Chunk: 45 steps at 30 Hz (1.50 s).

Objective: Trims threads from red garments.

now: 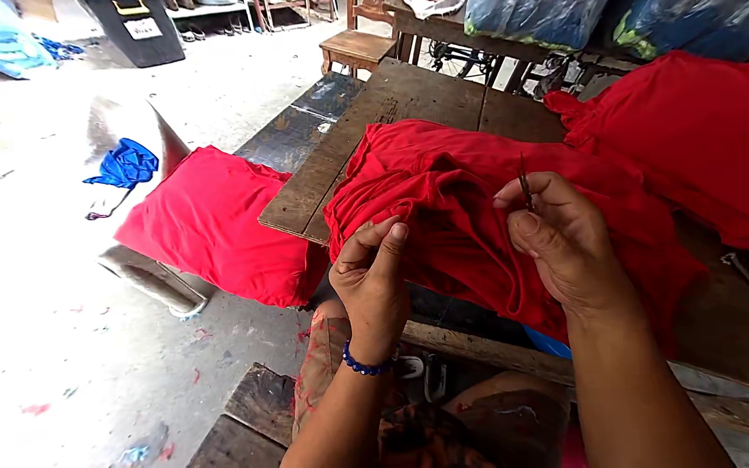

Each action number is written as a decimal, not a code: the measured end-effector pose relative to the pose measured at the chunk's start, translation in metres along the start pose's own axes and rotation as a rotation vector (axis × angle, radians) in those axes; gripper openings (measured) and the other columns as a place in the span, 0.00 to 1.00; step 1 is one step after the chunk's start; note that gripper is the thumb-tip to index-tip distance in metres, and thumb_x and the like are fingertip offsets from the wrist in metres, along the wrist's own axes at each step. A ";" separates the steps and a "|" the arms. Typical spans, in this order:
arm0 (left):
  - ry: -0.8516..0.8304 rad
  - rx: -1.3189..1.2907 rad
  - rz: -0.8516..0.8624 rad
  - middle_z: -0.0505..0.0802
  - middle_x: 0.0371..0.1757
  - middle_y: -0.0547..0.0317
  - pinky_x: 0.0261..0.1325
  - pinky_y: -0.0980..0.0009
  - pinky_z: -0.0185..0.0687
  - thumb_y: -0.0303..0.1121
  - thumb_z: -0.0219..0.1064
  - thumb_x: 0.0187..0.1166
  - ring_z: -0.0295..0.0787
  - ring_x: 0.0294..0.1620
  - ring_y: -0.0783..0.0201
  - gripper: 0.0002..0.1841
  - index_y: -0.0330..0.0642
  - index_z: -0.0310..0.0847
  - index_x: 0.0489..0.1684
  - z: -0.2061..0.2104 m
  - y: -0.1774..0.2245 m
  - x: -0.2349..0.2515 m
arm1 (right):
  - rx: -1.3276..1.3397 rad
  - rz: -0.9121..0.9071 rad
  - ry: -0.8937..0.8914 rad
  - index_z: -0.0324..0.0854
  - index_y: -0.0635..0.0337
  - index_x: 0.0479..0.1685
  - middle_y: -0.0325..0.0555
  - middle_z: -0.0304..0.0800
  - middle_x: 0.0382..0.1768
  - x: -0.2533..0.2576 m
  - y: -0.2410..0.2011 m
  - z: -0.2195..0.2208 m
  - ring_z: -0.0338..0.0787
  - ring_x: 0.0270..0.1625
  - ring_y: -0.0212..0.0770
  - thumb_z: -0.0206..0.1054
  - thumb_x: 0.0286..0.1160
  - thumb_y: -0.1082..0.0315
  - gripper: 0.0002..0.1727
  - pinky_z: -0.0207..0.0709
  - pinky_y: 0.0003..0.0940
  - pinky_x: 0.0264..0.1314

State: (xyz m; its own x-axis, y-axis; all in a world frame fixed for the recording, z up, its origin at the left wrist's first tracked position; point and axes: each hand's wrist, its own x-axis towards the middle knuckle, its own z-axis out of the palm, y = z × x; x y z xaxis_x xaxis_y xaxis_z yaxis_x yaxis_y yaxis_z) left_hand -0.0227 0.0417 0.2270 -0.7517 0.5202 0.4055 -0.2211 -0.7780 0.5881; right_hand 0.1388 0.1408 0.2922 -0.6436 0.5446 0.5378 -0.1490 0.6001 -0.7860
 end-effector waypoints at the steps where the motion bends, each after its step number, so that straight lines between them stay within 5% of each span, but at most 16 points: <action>1: -0.003 -0.010 0.005 0.96 0.43 0.62 0.53 0.72 0.90 0.26 0.72 0.79 0.93 0.45 0.71 0.04 0.42 0.93 0.41 0.000 0.001 0.000 | -0.057 -0.033 0.017 0.78 0.53 0.57 0.27 0.77 0.38 -0.003 -0.005 0.004 0.71 0.27 0.17 0.65 0.85 0.57 0.12 0.65 0.10 0.26; 5: -0.034 -0.057 0.007 0.93 0.39 0.67 0.50 0.75 0.89 0.30 0.70 0.82 0.91 0.42 0.74 0.03 0.49 0.88 0.39 -0.001 0.001 0.000 | -0.388 -0.129 0.102 0.82 0.64 0.48 0.34 0.81 0.38 -0.019 -0.017 0.022 0.79 0.37 0.16 0.69 0.82 0.62 0.12 0.76 0.09 0.39; 10: -0.098 -0.151 -0.017 0.93 0.41 0.67 0.49 0.76 0.90 0.34 0.70 0.81 0.91 0.43 0.75 0.01 0.51 0.87 0.41 0.001 0.003 -0.003 | -0.713 -0.159 0.137 0.88 0.65 0.44 0.40 0.88 0.31 -0.029 -0.023 0.043 0.83 0.33 0.24 0.70 0.81 0.57 0.17 0.75 0.19 0.35; 17: -0.155 -0.159 0.028 0.93 0.45 0.65 0.48 0.76 0.90 0.33 0.72 0.79 0.91 0.45 0.74 0.02 0.49 0.87 0.42 -0.001 0.001 -0.010 | -0.943 -0.226 0.159 0.88 0.64 0.40 0.45 0.86 0.27 -0.024 -0.025 0.060 0.84 0.29 0.38 0.67 0.82 0.58 0.16 0.70 0.31 0.26; 26: -0.209 -0.088 0.065 0.92 0.46 0.68 0.50 0.76 0.90 0.36 0.72 0.80 0.90 0.47 0.75 0.03 0.51 0.87 0.44 -0.007 -0.003 -0.015 | -1.065 -0.251 0.205 0.87 0.63 0.35 0.46 0.83 0.23 -0.021 -0.027 0.071 0.84 0.26 0.42 0.64 0.84 0.61 0.15 0.67 0.34 0.23; 34: -0.199 -0.271 -0.070 0.93 0.51 0.64 0.55 0.68 0.92 0.49 0.55 0.90 0.94 0.54 0.67 0.10 0.58 0.76 0.48 -0.006 0.004 -0.012 | -0.848 -0.164 0.191 0.88 0.66 0.44 0.45 0.88 0.30 -0.027 -0.027 0.057 0.84 0.32 0.33 0.67 0.83 0.59 0.16 0.73 0.27 0.31; 40: -0.208 -0.360 -0.091 0.92 0.48 0.66 0.55 0.68 0.91 0.53 0.58 0.86 0.92 0.52 0.68 0.12 0.59 0.78 0.48 -0.009 0.002 -0.013 | -0.905 -0.173 0.166 0.88 0.63 0.36 0.44 0.85 0.25 -0.021 -0.024 0.064 0.83 0.28 0.36 0.65 0.83 0.60 0.15 0.69 0.30 0.26; 43: -0.225 -0.291 -0.108 0.90 0.58 0.64 0.58 0.63 0.91 0.55 0.58 0.87 0.92 0.55 0.64 0.13 0.61 0.70 0.56 -0.013 0.001 -0.010 | -0.637 -0.080 0.184 0.88 0.65 0.44 0.39 0.88 0.31 -0.022 -0.018 0.056 0.83 0.32 0.23 0.66 0.84 0.62 0.13 0.76 0.16 0.35; 45: -0.263 -0.192 -0.122 0.87 0.65 0.66 0.58 0.61 0.92 0.50 0.61 0.87 0.92 0.55 0.63 0.14 0.63 0.66 0.62 -0.016 0.000 -0.009 | -0.363 -0.017 0.203 0.83 0.63 0.47 0.31 0.81 0.31 -0.025 -0.014 0.047 0.77 0.29 0.16 0.66 0.84 0.66 0.08 0.73 0.10 0.32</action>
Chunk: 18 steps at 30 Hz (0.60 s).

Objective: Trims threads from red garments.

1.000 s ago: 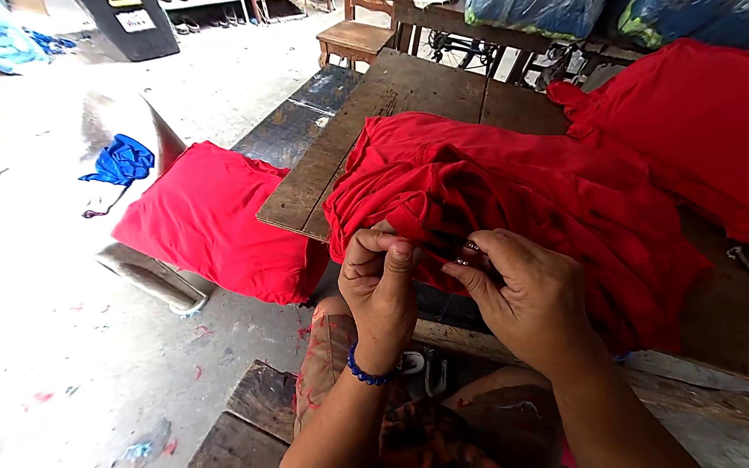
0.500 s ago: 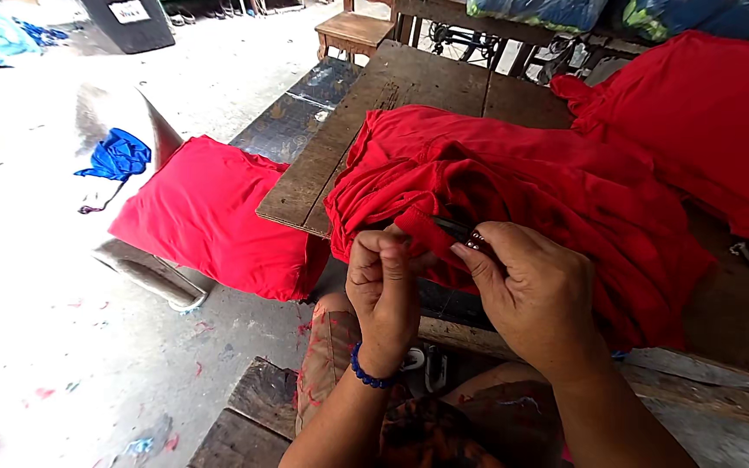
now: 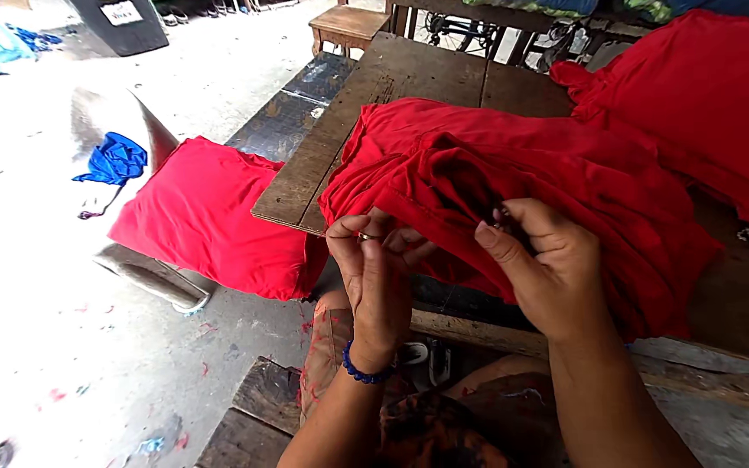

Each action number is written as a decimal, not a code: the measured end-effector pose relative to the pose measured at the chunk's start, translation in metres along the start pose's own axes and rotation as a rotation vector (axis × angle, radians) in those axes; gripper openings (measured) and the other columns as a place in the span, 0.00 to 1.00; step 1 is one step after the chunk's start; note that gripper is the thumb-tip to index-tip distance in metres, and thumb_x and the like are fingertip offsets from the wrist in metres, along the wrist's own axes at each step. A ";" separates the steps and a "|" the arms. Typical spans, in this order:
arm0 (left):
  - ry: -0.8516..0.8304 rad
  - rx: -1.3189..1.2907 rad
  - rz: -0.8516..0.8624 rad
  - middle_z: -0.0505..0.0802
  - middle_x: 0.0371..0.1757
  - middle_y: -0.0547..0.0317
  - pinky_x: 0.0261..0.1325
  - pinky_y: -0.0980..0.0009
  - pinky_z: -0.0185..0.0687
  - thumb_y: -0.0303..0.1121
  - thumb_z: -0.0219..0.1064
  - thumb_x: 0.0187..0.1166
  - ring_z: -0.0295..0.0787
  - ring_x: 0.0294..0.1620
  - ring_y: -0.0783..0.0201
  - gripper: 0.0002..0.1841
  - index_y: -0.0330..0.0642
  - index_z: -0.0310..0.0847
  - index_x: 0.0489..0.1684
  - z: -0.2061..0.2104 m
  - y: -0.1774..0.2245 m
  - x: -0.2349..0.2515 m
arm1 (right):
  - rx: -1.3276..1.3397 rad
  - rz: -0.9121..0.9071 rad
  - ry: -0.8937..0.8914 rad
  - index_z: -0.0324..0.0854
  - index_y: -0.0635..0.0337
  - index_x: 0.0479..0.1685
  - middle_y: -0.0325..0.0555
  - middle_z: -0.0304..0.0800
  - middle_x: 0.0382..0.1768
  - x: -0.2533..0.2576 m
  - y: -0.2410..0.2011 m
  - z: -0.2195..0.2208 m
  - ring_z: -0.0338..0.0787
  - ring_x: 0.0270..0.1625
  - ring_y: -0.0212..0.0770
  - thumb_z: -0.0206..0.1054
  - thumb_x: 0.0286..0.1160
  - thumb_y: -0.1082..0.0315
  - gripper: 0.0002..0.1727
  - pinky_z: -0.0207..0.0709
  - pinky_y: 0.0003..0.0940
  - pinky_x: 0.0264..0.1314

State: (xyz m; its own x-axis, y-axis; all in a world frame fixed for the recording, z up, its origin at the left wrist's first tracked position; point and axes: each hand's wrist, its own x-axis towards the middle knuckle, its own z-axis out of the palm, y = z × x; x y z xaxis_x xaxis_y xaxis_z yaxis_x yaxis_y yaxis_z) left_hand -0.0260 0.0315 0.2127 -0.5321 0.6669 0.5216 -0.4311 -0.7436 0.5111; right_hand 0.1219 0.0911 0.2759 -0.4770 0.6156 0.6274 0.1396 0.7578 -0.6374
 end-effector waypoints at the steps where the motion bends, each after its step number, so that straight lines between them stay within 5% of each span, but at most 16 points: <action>1: -0.013 0.032 -0.007 0.85 0.67 0.65 0.58 0.60 0.92 0.44 0.68 0.84 0.92 0.55 0.63 0.18 0.63 0.66 0.65 -0.001 -0.001 0.000 | 0.118 0.050 0.008 0.83 0.59 0.47 0.28 0.79 0.29 -0.003 0.003 -0.004 0.74 0.26 0.17 0.65 0.85 0.66 0.06 0.69 0.10 0.28; 4: -0.072 0.145 0.013 0.83 0.67 0.65 0.59 0.63 0.93 0.25 0.78 0.70 0.91 0.57 0.65 0.33 0.59 0.62 0.68 0.003 -0.004 0.000 | 0.244 0.118 0.033 0.83 0.54 0.52 0.24 0.78 0.29 -0.015 0.006 -0.014 0.72 0.24 0.17 0.65 0.85 0.65 0.07 0.67 0.10 0.24; 7: -0.067 0.237 0.046 0.84 0.63 0.63 0.58 0.66 0.94 0.16 0.80 0.61 0.91 0.57 0.66 0.36 0.51 0.67 0.68 0.013 -0.008 0.001 | 0.186 0.080 0.034 0.80 0.56 0.57 0.24 0.79 0.33 -0.026 0.003 -0.016 0.74 0.27 0.15 0.67 0.82 0.65 0.11 0.70 0.09 0.27; 11: 0.000 0.388 0.108 0.83 0.63 0.60 0.52 0.74 0.94 0.16 0.80 0.63 0.90 0.55 0.70 0.28 0.42 0.83 0.65 0.015 -0.014 0.000 | 0.131 0.046 0.038 0.77 0.60 0.57 0.27 0.78 0.35 -0.034 -0.001 -0.015 0.76 0.32 0.14 0.68 0.81 0.64 0.13 0.73 0.08 0.34; 13: 0.041 0.454 0.151 0.87 0.63 0.59 0.50 0.76 0.93 0.18 0.80 0.65 0.91 0.53 0.71 0.18 0.39 0.90 0.55 0.013 -0.017 -0.001 | 0.082 0.032 0.055 0.79 0.63 0.53 0.28 0.79 0.34 -0.036 0.000 -0.015 0.76 0.33 0.13 0.68 0.82 0.65 0.11 0.72 0.07 0.35; 18: 0.001 0.509 0.231 0.90 0.64 0.62 0.64 0.73 0.87 0.22 0.75 0.75 0.88 0.62 0.71 0.07 0.43 0.94 0.44 0.008 -0.017 -0.001 | -0.099 0.003 0.085 0.82 0.66 0.49 0.33 0.84 0.35 -0.040 0.006 -0.013 0.79 0.36 0.15 0.69 0.82 0.63 0.13 0.75 0.08 0.39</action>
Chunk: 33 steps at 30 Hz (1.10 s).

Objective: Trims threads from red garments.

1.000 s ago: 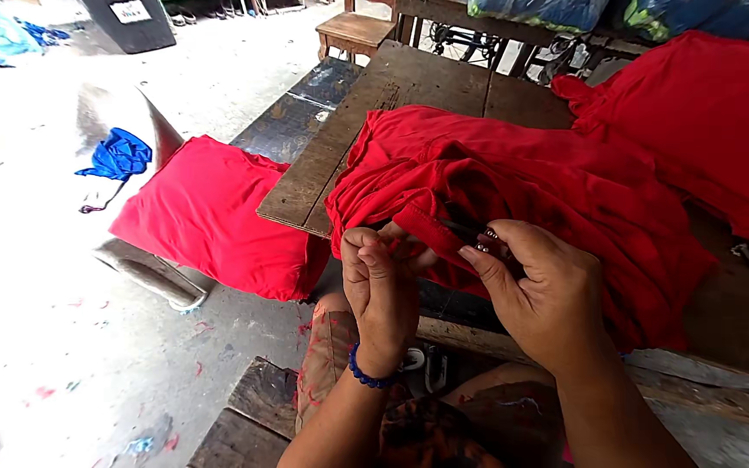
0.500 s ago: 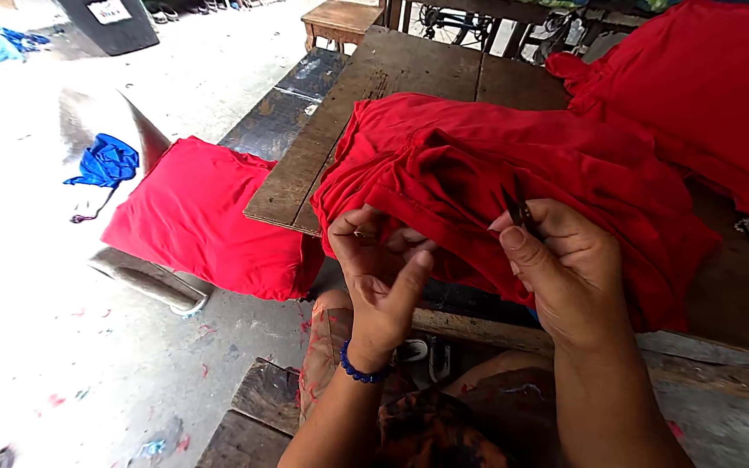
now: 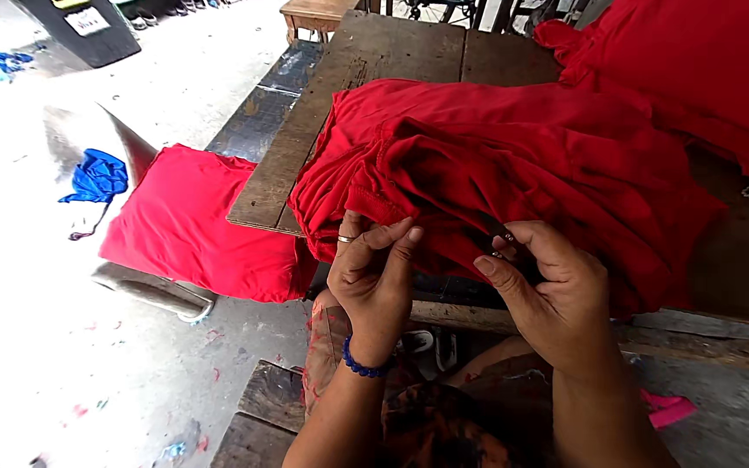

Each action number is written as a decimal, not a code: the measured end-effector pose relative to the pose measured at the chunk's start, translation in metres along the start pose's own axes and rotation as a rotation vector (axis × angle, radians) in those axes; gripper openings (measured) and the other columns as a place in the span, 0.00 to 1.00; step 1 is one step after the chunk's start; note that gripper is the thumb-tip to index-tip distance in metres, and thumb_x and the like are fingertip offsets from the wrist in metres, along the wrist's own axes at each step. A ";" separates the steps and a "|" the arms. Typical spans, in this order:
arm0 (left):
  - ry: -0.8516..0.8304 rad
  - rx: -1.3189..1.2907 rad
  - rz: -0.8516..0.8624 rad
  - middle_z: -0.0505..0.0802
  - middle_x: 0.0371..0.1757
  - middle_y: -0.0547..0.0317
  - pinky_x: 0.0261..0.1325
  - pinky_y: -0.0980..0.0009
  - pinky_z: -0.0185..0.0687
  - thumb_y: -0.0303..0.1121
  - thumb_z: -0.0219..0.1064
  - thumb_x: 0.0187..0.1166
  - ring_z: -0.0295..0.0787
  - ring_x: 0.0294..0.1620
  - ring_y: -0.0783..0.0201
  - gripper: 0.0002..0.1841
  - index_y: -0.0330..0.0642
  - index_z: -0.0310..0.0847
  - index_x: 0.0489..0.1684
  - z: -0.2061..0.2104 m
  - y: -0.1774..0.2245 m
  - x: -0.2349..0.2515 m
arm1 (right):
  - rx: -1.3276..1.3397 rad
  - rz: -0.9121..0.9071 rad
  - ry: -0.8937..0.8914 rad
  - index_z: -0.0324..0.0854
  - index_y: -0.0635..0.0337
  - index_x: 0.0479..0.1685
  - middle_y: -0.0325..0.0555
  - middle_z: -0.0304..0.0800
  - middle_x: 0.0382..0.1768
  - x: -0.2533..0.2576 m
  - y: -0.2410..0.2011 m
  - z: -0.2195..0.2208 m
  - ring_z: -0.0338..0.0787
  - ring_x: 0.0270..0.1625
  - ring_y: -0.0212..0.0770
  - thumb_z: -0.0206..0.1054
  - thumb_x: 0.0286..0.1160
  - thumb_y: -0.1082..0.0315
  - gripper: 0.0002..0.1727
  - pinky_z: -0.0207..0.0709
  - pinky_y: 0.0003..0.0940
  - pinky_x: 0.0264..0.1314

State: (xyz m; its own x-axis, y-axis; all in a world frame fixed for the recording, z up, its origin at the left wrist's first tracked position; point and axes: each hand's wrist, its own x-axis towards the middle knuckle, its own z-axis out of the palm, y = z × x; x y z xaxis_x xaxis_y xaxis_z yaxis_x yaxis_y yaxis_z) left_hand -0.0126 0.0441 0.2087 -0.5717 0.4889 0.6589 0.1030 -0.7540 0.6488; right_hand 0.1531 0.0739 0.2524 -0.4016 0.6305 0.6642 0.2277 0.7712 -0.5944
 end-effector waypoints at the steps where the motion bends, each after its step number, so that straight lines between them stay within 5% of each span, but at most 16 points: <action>1: -0.004 -0.012 -0.001 0.91 0.63 0.64 0.63 0.73 0.87 0.24 0.74 0.76 0.88 0.61 0.72 0.06 0.44 0.94 0.44 0.000 0.000 0.000 | -0.047 -0.005 0.000 0.83 0.66 0.48 0.35 0.85 0.35 -0.001 0.001 0.001 0.80 0.36 0.16 0.69 0.82 0.62 0.13 0.75 0.10 0.39; 6: -0.021 -0.117 -0.018 0.91 0.53 0.71 0.58 0.76 0.86 0.29 0.74 0.78 0.87 0.54 0.76 0.05 0.50 0.92 0.45 -0.002 0.001 -0.002 | -0.223 -0.043 -0.044 0.87 0.64 0.44 0.41 0.88 0.34 -0.002 0.002 0.008 0.85 0.37 0.26 0.69 0.82 0.59 0.14 0.77 0.20 0.39; 19: -0.076 -0.106 0.028 0.90 0.57 0.70 0.57 0.76 0.88 0.30 0.74 0.79 0.88 0.55 0.76 0.04 0.51 0.90 0.44 -0.004 0.002 -0.010 | -0.359 -0.162 0.023 0.86 0.64 0.36 0.45 0.83 0.26 0.006 -0.009 0.028 0.83 0.30 0.37 0.66 0.84 0.61 0.14 0.71 0.28 0.30; 28: -0.006 -0.325 -0.082 0.89 0.53 0.70 0.47 0.69 0.96 0.46 0.57 0.90 0.93 0.48 0.71 0.04 0.62 0.73 0.51 -0.004 0.009 -0.011 | -0.193 -0.087 0.025 0.85 0.68 0.46 0.43 0.87 0.33 -0.001 0.002 0.022 0.83 0.36 0.25 0.66 0.84 0.61 0.15 0.77 0.18 0.40; 33: 0.007 -0.426 -0.088 0.90 0.58 0.67 0.44 0.70 0.96 0.50 0.57 0.89 0.95 0.48 0.69 0.08 0.61 0.73 0.52 -0.005 0.007 -0.012 | -0.216 -0.100 -0.016 0.87 0.66 0.44 0.42 0.88 0.32 0.004 -0.003 0.027 0.84 0.35 0.26 0.67 0.84 0.59 0.15 0.76 0.20 0.38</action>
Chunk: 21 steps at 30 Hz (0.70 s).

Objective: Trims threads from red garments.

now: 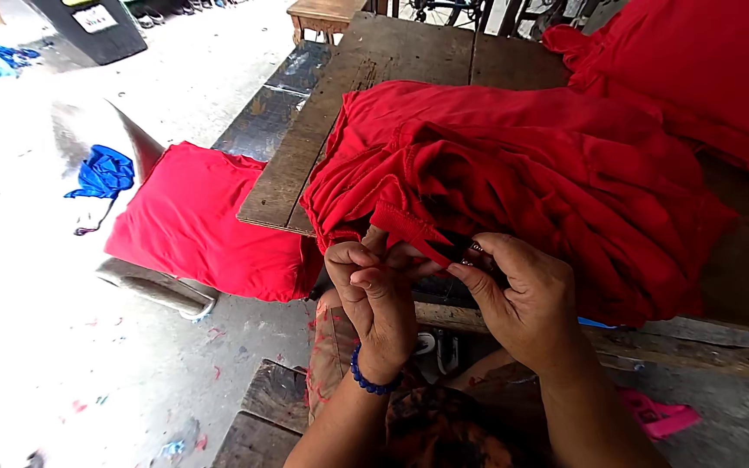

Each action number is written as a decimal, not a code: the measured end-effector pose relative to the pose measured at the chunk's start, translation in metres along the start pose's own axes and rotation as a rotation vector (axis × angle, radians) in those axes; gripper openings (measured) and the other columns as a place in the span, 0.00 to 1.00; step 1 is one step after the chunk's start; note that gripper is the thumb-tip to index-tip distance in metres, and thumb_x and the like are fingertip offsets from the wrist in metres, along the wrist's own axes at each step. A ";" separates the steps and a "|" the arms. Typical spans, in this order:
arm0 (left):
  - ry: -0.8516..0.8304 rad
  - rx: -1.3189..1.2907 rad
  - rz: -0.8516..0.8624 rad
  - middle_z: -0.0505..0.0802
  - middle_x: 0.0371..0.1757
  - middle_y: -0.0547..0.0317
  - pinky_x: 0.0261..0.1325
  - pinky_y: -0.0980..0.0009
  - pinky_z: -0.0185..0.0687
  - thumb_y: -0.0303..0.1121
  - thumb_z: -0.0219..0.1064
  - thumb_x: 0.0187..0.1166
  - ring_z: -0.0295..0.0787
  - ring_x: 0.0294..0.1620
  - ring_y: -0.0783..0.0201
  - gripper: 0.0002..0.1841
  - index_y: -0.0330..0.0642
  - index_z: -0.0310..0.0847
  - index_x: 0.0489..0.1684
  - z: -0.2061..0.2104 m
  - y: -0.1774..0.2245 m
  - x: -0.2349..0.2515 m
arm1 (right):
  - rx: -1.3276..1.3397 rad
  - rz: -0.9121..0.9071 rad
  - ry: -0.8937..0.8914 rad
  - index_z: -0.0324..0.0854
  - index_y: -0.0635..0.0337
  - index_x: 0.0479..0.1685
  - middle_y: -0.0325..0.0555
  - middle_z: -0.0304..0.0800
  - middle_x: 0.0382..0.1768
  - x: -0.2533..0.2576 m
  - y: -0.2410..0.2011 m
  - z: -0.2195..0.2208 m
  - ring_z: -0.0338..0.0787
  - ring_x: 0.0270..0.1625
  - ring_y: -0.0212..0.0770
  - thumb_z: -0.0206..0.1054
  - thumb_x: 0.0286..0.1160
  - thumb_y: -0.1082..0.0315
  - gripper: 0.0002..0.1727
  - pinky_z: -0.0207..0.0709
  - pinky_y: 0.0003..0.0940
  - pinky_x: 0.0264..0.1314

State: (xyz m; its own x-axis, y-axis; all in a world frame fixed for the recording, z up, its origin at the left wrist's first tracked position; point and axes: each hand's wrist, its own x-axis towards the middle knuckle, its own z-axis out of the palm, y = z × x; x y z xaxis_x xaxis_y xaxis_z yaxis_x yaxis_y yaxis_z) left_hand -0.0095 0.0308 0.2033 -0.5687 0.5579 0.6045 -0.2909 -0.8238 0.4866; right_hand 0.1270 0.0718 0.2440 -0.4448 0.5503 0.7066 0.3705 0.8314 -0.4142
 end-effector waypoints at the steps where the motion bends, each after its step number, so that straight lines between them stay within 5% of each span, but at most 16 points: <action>1: -0.003 -0.019 -0.008 0.90 0.59 0.66 0.45 0.70 0.95 0.51 0.56 0.88 0.95 0.49 0.69 0.09 0.62 0.73 0.53 -0.001 0.000 -0.001 | -0.018 -0.009 0.001 0.87 0.66 0.43 0.43 0.88 0.31 0.001 -0.001 0.001 0.84 0.35 0.27 0.67 0.84 0.59 0.15 0.76 0.20 0.38; 5: -0.012 -0.081 -0.036 0.90 0.62 0.66 0.51 0.67 0.95 0.53 0.58 0.87 0.95 0.51 0.66 0.12 0.64 0.75 0.59 -0.003 0.002 -0.004 | -0.050 -0.055 0.034 0.87 0.66 0.38 0.44 0.85 0.27 0.006 -0.002 0.003 0.83 0.32 0.30 0.63 0.86 0.62 0.15 0.73 0.22 0.34; 8: 0.028 -0.021 -0.040 0.93 0.62 0.62 0.56 0.62 0.94 0.32 0.64 0.86 0.96 0.52 0.62 0.15 0.63 0.72 0.66 -0.003 0.005 -0.006 | 0.036 -0.040 0.052 0.86 0.68 0.41 0.44 0.87 0.31 0.002 0.003 0.005 0.85 0.35 0.26 0.65 0.86 0.62 0.15 0.77 0.19 0.39; 10: 0.052 0.122 -0.023 0.95 0.59 0.63 0.57 0.65 0.93 0.19 0.64 0.80 0.96 0.53 0.65 0.24 0.58 0.72 0.70 -0.004 0.004 -0.005 | 0.092 -0.027 0.079 0.80 0.64 0.39 0.41 0.82 0.34 -0.003 0.007 0.007 0.80 0.35 0.21 0.73 0.78 0.59 0.16 0.74 0.13 0.38; 13: 0.109 0.302 0.071 0.97 0.53 0.61 0.54 0.66 0.94 0.18 0.69 0.78 0.96 0.50 0.67 0.20 0.46 0.86 0.67 -0.005 0.001 -0.002 | 0.005 -0.046 0.116 0.80 0.64 0.45 0.47 0.76 0.46 -0.010 0.011 0.012 0.76 0.38 0.26 0.82 0.59 0.64 0.20 0.70 0.13 0.35; 15: 0.120 0.402 0.146 0.98 0.50 0.64 0.53 0.69 0.94 0.20 0.71 0.77 0.96 0.49 0.69 0.15 0.43 0.91 0.59 -0.006 0.002 0.001 | -0.077 -0.067 0.126 0.86 0.67 0.54 0.53 0.81 0.50 -0.012 0.013 0.013 0.82 0.41 0.33 0.78 0.60 0.72 0.20 0.75 0.18 0.38; 17: 0.088 0.536 0.222 0.90 0.49 0.68 0.55 0.76 0.88 0.21 0.71 0.78 0.88 0.51 0.74 0.11 0.44 0.93 0.51 -0.008 0.005 0.004 | -0.059 -0.088 0.118 0.90 0.68 0.50 0.55 0.87 0.50 -0.011 0.016 0.009 0.87 0.46 0.34 0.74 0.62 0.77 0.15 0.81 0.20 0.44; 19: 0.031 0.646 0.273 0.84 0.54 0.69 0.61 0.79 0.79 0.23 0.70 0.77 0.80 0.59 0.74 0.09 0.46 0.93 0.47 -0.011 0.011 0.008 | 0.023 -0.096 0.078 0.90 0.69 0.46 0.53 0.91 0.46 -0.004 0.020 -0.001 0.89 0.45 0.30 0.70 0.67 0.79 0.10 0.82 0.17 0.46; 21: -0.072 0.646 0.259 0.87 0.61 0.65 0.63 0.76 0.84 0.24 0.68 0.81 0.84 0.64 0.71 0.08 0.44 0.91 0.50 -0.012 0.018 0.011 | 0.140 -0.085 0.016 0.89 0.71 0.45 0.48 0.92 0.41 0.007 0.025 -0.014 0.86 0.41 0.22 0.66 0.76 0.76 0.08 0.78 0.12 0.45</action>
State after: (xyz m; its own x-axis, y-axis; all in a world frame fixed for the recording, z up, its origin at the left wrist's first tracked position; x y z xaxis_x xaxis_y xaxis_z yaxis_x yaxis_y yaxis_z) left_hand -0.0303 0.0206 0.2109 -0.4991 0.3754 0.7810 0.3757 -0.7185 0.5854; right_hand 0.1447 0.0954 0.2461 -0.4561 0.4773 0.7511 0.2142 0.8781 -0.4280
